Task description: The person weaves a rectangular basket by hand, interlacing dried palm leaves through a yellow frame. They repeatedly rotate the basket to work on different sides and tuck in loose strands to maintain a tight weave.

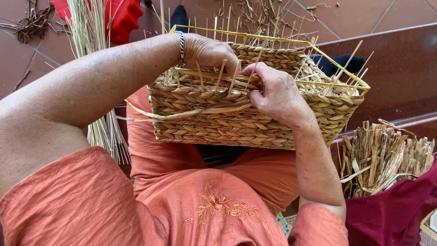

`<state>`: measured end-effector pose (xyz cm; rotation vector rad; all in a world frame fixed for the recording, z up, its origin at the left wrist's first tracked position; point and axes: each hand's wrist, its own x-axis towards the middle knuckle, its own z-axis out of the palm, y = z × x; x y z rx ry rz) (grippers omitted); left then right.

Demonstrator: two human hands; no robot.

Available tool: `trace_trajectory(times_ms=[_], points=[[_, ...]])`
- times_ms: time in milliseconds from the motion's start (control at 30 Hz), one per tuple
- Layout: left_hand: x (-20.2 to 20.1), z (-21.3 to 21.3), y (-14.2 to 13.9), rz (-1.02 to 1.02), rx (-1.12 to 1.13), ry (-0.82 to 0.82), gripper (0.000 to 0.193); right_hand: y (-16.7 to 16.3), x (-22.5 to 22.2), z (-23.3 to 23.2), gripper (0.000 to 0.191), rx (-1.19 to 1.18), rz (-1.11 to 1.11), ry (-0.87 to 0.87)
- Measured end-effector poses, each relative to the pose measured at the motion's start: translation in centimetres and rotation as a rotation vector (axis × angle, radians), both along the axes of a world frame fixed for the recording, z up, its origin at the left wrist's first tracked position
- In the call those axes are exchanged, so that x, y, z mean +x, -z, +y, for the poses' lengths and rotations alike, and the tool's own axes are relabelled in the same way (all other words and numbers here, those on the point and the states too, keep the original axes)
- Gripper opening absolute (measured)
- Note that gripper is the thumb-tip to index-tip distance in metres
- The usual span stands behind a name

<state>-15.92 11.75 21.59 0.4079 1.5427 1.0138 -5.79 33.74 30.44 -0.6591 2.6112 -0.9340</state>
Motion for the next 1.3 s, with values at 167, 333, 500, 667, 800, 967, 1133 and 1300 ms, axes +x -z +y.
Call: trace_trajectory(times_ms=[167,333,500,667,800,967,1133,1300], points=[[0.0,-0.2,-2.4,0.36,-0.127,0.027,0.031,1.3,0.9,-0.6,0.03,0.018,0.158,0.092],[0.7,-4.4,-6.9,0.655,0.249,-0.478,0.025,3.1,1.7,-0.9,0.018,-0.084,0.39,0.146],[8.7,-9.1,-10.0,1.496,0.27,-0.589,0.019,4.7,3.1,-0.5,0.014,-0.409,0.582,0.24],[18.0,-6.1,-9.4,1.522,0.168,-0.496,0.028,4.6,3.3,1.6,0.008,-1.116,-0.33,0.562],[20.0,-2.9,-7.4,1.602,0.016,-0.503,0.038,3.3,2.6,3.5,0.014,-1.163,-0.54,0.467],[20.3,-0.6,-5.8,1.547,0.002,-0.541,0.035,3.3,2.4,3.3,0.014,-0.612,-0.276,0.317],[19.2,2.5,-5.3,1.581,0.149,-0.535,0.038,4.4,3.5,3.9,0.024,-1.449,-0.51,0.568],[16.5,6.0,-4.1,1.598,0.007,-0.441,0.046,5.6,5.5,4.7,0.037,-1.742,-0.677,0.535]])
